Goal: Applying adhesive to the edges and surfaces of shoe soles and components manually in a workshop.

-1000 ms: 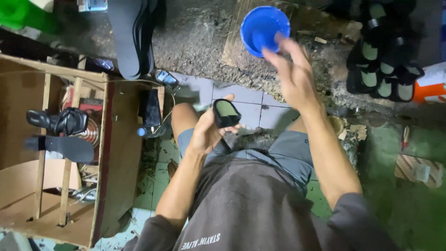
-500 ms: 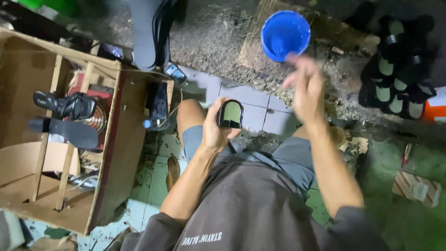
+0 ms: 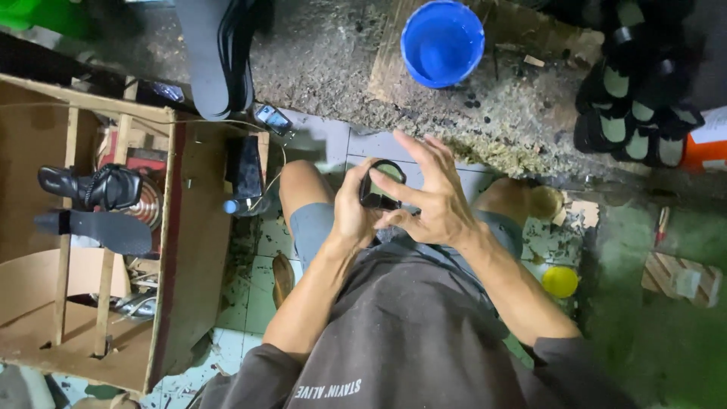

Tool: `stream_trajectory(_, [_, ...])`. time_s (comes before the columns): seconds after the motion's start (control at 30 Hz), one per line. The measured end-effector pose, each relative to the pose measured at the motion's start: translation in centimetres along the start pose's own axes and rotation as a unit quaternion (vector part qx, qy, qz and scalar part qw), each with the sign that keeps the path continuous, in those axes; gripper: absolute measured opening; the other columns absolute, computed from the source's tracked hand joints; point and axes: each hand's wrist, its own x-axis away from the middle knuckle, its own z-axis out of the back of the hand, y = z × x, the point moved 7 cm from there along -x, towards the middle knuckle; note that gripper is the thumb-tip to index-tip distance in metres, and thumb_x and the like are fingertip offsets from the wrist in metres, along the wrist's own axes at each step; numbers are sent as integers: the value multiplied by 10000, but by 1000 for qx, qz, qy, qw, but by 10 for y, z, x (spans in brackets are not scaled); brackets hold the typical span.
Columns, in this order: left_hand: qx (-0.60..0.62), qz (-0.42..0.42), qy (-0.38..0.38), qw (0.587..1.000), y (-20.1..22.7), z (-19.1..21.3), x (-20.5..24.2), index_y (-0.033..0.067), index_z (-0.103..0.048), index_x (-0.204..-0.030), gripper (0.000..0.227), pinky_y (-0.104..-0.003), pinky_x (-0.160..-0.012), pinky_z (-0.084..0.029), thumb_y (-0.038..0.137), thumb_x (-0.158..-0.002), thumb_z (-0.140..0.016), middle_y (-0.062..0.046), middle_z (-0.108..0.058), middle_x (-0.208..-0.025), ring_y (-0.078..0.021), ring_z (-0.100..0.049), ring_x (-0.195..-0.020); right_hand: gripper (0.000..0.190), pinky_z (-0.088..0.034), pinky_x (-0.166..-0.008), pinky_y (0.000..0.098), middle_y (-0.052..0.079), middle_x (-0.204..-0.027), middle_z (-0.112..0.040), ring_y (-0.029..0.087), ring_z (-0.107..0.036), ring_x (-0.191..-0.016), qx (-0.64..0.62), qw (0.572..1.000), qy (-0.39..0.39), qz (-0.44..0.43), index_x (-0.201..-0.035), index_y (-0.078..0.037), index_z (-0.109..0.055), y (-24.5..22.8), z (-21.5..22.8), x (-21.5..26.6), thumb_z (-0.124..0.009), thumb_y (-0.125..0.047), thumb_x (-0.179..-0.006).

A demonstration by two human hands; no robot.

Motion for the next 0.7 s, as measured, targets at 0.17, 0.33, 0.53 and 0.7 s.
stream_trajectory(0.17, [-12, 41, 16, 999, -7, -3, 2, 76, -601, -905, 352, -250, -192, -326, 421, -934, -540, -192, -613, -613, -214, -495, -323, 620, -158, -1209, 580, 253, -1532, -397, 367, -420, -1410, -21, 997, 12, 67, -1226, -323, -722, -13, 0, 3, -391, -741, -911])
stream_trajectory(0.33, [-41, 139, -17, 989, -12, -5, 3, 66, -507, -860, 425, -231, -174, -271, 478, -951, -457, -207, -606, -622, -211, -431, -301, 626, -161, -1223, 565, 265, -1508, -418, 351, -408, -1408, -154, 985, 44, 71, -1199, -304, -736, 1, 17, 5, -377, -737, -925])
stream_trajectory(0.53, [-34, 281, -112, 953, -31, -14, 9, -1, -533, -836, 494, -223, -135, -312, 485, -904, -484, -207, -467, -513, -243, -445, -246, 557, -212, -1168, 609, 232, -1516, -428, 370, -480, -1357, -11, 993, -22, 113, -1246, -285, -714, -7, 16, 0, -537, -696, -914])
stream_trajectory(0.7, [-79, 248, -50, 964, -14, -18, 16, -11, -529, -850, 466, -203, -134, -284, 454, -886, -530, -155, -470, -544, -197, -415, -250, 554, -199, -1196, 588, 225, -1476, -475, 326, -465, -1356, -116, 986, -18, 115, -1108, -333, -746, -16, 33, 13, -435, -745, -904])
